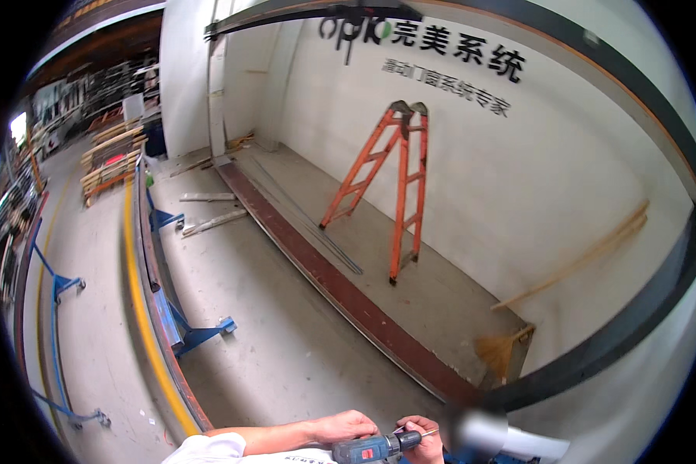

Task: The person uses a power drill to drive screws into a black metal frame, then uses a spreader clamp to hold or adjust the frame parts, and finally picks up and moves metal bars within the workshop.

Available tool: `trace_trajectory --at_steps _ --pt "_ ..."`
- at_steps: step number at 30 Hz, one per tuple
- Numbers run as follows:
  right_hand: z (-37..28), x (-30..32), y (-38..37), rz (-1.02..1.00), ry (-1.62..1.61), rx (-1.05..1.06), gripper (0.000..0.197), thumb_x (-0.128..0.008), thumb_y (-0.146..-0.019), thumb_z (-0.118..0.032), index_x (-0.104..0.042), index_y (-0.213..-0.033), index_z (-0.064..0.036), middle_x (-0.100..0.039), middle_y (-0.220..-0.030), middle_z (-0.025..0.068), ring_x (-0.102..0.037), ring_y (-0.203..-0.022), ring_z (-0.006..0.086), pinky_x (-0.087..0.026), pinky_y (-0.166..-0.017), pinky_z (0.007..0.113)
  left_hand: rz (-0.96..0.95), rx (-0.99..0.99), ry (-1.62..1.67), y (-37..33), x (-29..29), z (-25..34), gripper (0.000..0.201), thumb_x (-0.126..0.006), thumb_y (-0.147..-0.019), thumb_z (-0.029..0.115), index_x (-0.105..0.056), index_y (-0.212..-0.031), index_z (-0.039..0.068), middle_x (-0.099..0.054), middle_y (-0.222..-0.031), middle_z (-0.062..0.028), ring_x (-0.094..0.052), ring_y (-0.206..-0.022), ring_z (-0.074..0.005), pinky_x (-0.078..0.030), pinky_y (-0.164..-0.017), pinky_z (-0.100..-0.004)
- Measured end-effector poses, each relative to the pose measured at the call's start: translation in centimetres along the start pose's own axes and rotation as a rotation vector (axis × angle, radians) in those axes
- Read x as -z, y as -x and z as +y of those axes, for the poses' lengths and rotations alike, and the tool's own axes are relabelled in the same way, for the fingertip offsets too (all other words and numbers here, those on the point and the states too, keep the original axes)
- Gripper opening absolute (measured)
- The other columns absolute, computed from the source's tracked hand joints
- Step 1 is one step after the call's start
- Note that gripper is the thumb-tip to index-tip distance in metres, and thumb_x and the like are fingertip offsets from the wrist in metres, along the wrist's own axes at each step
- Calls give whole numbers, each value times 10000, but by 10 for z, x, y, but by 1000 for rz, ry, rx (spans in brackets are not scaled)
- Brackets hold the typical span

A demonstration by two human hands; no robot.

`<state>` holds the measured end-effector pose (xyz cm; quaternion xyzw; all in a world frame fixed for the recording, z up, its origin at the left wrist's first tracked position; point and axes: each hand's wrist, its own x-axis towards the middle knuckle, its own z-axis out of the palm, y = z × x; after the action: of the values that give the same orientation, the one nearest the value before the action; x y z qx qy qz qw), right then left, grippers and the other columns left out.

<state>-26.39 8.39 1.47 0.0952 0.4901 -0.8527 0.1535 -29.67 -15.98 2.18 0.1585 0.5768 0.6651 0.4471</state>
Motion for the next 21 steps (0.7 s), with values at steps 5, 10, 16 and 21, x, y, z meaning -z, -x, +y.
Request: trace_trajectory --at_steps 5,10,16,21 --pt "-29 -85 -78 64 49 -277 121 -660 -959 -160 -691 -998 -50 -689 -837 52 -637 -723 134 -518 -632 281 153 -65 129 -7 62 15 376 -543 -1048 284 -673 -852 -10 -581 -780 68 -492 -720 -35 -422 -636 -246" --pt "-4 -46 -239 -308 97 -413 193 -647 -944 -89 -692 -1016 84 -724 -892 146 -698 -714 225 -584 -703 337 392 -189 86 -35 132 31 401 -539 -1039 272 -628 -755 3 -537 -665 37 -460 -636 -53 -392 -581 -272" --pt "-10 -65 -417 -349 54 -371 256 -666 -927 -220 -634 -1094 -29 -691 -911 86 -669 -798 176 -533 -695 303 854 -120 37 -90 222 68 337 -528 -1004 233 -649 -798 -5 -532 -672 -27 -532 -689 -121 -434 -642 -325" --pt "-96 -114 -462 -776 310 -45 620 -663 -752 178 -536 -1337 16 -647 -1208 81 -619 -1119 215 -504 -965 355 1280 -137 -281 -150 291 145 364 -537 -989 284 -656 -850 -30 -622 -703 -98 -526 -695 -139 -451 -656 -350"
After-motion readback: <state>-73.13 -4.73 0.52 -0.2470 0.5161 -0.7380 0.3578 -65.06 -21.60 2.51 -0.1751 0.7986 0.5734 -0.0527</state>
